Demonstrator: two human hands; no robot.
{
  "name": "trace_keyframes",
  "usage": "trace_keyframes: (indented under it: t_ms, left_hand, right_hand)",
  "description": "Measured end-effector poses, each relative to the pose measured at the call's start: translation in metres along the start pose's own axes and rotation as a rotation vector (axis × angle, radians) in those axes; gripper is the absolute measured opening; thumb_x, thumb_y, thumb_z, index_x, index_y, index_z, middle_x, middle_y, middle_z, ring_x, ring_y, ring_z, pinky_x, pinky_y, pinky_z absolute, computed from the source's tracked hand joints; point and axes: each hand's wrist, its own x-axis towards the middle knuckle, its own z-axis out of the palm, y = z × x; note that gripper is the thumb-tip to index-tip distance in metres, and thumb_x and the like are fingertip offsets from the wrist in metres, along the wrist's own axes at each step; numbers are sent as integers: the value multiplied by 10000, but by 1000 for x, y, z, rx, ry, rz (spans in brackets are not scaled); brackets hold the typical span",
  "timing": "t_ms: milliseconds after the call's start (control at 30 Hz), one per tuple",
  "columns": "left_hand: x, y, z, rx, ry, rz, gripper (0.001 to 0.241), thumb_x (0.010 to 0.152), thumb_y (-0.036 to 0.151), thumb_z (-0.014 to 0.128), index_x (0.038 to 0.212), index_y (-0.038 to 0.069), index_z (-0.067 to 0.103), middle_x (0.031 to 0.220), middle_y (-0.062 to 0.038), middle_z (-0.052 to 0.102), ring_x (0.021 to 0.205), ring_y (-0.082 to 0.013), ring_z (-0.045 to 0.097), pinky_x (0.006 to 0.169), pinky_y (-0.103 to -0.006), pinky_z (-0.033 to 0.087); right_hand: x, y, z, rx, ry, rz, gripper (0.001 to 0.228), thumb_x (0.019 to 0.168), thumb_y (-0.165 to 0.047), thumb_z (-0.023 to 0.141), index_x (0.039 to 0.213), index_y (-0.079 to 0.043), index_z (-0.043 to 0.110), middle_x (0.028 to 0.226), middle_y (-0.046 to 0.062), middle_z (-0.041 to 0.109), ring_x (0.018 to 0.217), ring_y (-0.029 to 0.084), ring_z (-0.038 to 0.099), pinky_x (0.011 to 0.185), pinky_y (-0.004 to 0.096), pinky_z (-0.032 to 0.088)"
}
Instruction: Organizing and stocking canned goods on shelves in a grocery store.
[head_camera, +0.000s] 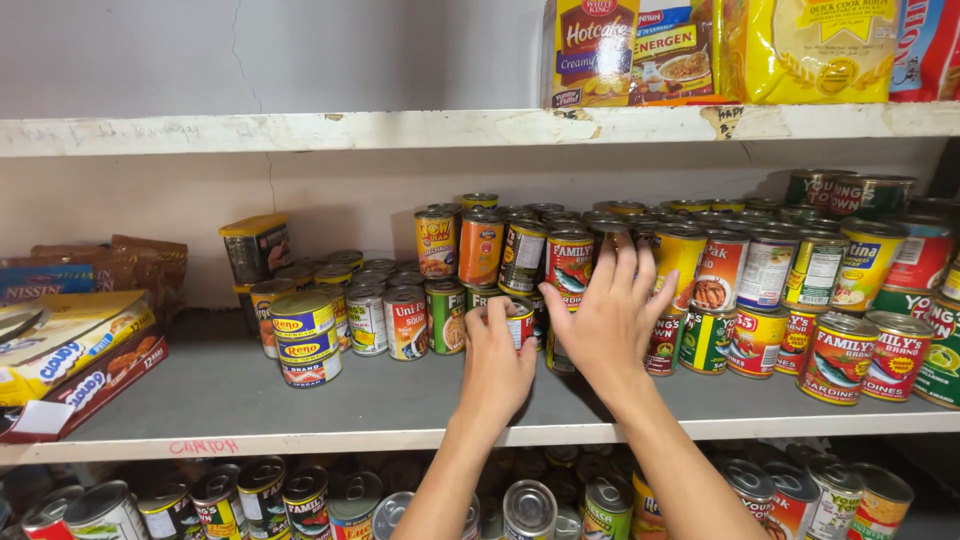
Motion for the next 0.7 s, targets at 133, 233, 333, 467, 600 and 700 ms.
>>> trace_keyframes:
  t_ms: [133,233,333,467,600,700]
  left_hand:
    - [-2,1,0,51,-24,-4,614,808,47,776,1309,37,421,1253,-309,456,1143,-513,522,975,-529,460]
    - [-1,4,-2,11,-43,-38,597,825,60,773,1305,37,418,1215,-311,484,1087,-510,562,940,-523,484]
    - [-1,4,-3,-1,-38,-14,560,820,63,780,1245,20,417,1154,-293,565,1067,-503,588,903,-531,486]
    - [0,4,-3,-12,-31,-36,536,830,62,775,1216,2,408,1137,-305,582,1057,-495,591,881,-525,487]
    - [3,8,-6,-89,69,1,607,864,92,758,1327,-15,379,1166,-331,605,1083,-497,597,904,-525,482]
    - [6,22,-18,-179,129,-110,630,914,171,722,1395,2,351,1162,-305,647,1078,-457,642,910,-502,501]
  right_hand:
    - [5,-3,-2,9,-26,-20,870,761,-554,802,1321,66,557,1535,206,418,1451,413,287,1106,751,117]
    - [3,-1,0,2,-21,-24,857,730,-535,816,1283,75,577,1548,205,404,1474,420,262,1118,771,75]
    - [1,-2,3,49,9,-63,791,756,-455,810,1312,58,581,1567,179,412,1489,412,267,1160,744,71]
    - [-3,-1,8,168,54,-122,717,754,-349,832,1286,38,545,1371,184,553,1419,386,411,1206,728,68]
    - [-6,2,9,272,142,-182,743,803,-282,857,1360,31,478,1213,185,647,1229,342,589,1233,711,84]
    - [-1,3,8,286,153,-186,770,804,-282,867,1381,39,470,1159,174,649,1158,343,617,1230,703,101]
